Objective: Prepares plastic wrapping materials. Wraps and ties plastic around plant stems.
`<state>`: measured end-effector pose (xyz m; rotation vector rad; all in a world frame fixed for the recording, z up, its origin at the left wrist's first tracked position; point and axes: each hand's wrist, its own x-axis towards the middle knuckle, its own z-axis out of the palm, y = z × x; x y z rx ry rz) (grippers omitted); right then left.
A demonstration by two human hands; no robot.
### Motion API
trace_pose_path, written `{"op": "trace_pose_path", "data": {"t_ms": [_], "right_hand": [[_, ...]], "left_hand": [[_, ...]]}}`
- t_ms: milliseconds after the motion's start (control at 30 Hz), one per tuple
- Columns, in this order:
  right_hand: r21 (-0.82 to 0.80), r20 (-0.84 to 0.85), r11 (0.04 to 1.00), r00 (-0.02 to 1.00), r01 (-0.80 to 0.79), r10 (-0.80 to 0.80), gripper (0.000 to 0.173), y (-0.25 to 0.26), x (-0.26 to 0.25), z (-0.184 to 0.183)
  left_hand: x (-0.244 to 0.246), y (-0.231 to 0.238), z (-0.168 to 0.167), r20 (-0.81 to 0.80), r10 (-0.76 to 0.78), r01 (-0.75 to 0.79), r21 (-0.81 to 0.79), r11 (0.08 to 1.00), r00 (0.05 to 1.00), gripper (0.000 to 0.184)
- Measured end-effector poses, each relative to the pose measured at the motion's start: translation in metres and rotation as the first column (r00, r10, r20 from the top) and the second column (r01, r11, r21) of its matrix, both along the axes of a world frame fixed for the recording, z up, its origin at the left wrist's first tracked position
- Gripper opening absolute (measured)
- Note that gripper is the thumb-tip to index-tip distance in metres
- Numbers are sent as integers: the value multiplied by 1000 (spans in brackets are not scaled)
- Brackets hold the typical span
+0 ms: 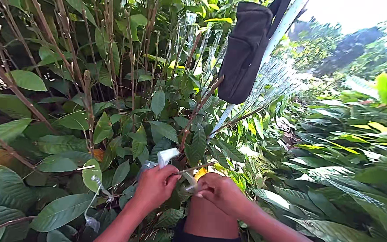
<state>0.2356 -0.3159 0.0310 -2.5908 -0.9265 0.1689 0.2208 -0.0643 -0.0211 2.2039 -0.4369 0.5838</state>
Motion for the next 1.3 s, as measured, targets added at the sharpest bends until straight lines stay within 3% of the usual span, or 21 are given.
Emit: {"op": "trace_pose_path", "data": {"t_ms": [67, 100, 167, 233, 267, 333, 433, 533, 600, 667, 700, 767, 833, 867, 900, 967, 1000, 1067, 1133, 1200, 1300], "right_hand": [[89, 281, 988, 954, -130, 100, 33, 10, -26, 6], [137, 281, 971, 948, -195, 151, 30, 16, -33, 18], [266, -91, 944, 970, -196, 227, 23, 19, -26, 53], [349, -486, 932, 831, -101, 272, 31, 6, 15, 70], [284, -505, 954, 832, -93, 231, 38, -3, 33, 63], [96, -314, 991, 942, -93, 119, 39, -4, 39, 37], [82, -228, 997, 973, -5, 24, 31, 0, 15, 19], [203, -209, 972, 965, -114, 157, 31, -16, -14, 39], [433, -332, 889, 891, -147, 309, 27, -19, -28, 60], [600, -557, 796, 755, 79, 346, 21, -18, -17, 78], [603, -577, 785, 757, 142, 307, 26, -22, -1, 80], [308, -382, 949, 922, 67, 59, 40, -31, 23, 69], [-9, -31, 999, 998, 53, -53, 41, -22, 8, 49], [53, 52, 998, 998, 28, -31, 35, -18, -6, 42], [220, -41, 975, 999, 8, 1, 29, -17, -17, 44], [610, -421, 782, 888, 127, 184, 23, -17, -22, 65], [668, -485, 721, 842, 182, 237, 25, -19, -14, 74], [534, -376, 838, 919, 109, 120, 37, -29, 11, 71], [157, -6, 987, 999, 45, -44, 42, -27, 12, 52], [131, 237, 991, 971, -40, 8, 30, -19, -10, 36], [395, -124, 919, 990, -15, 69, 32, -10, -29, 57]], "left_hand": [[5, -3, 4, -58, -5, 3, -35, 999, 998, 19], [3, -8, 6, -95, -54, 52, -21, 998, 994, 18], [-4, -23, 12, -181, -176, 194, 86, 977, 967, 14], [-13, -31, 14, -277, -264, 315, 162, 935, 924, 14], [-16, -30, 10, -258, -283, 334, 184, 924, 924, 16], [-15, -22, 7, -170, -248, 276, 173, 945, 954, 21], [-18, -18, 8, -61, -135, 143, 173, 974, 989, 21], [-9, -6, 14, -24, -44, 47, 158, 986, 999, 22], [-6, -7, 17, -37, -85, 90, 155, 984, 996, 21], [-8, -17, 19, -88, -201, 215, 214, 953, 976, 19], [-10, -21, 21, -111, -246, 267, 252, 930, 963, 19], [-12, -20, 23, -73, -260, 269, 305, 913, 963, 22], [-9, -11, 26, -12, -195, 189, 301, 935, 981, 28], [-8, -8, 27, 9, -169, 160, 278, 947, 986, 28], [-8, -6, 28, 14, -162, 153, 257, 954, 987, 26], [-6, -10, 29, 6, -188, 181, 245, 953, 982, 23], [-7, -13, 29, -20, -207, 205, 258, 944, 978, 23], [-10, -16, 30, -38, -243, 244, 282, 928, 969, 22], [-8, -13, 32, 29, -232, 215, 278, 936, 972, 21], [-6, -10, 36, 58, -180, 161, 242, 957, 982, 21], [-10, -15, 42, 2, -180, 175, 243, 954, 984, 22]]}}
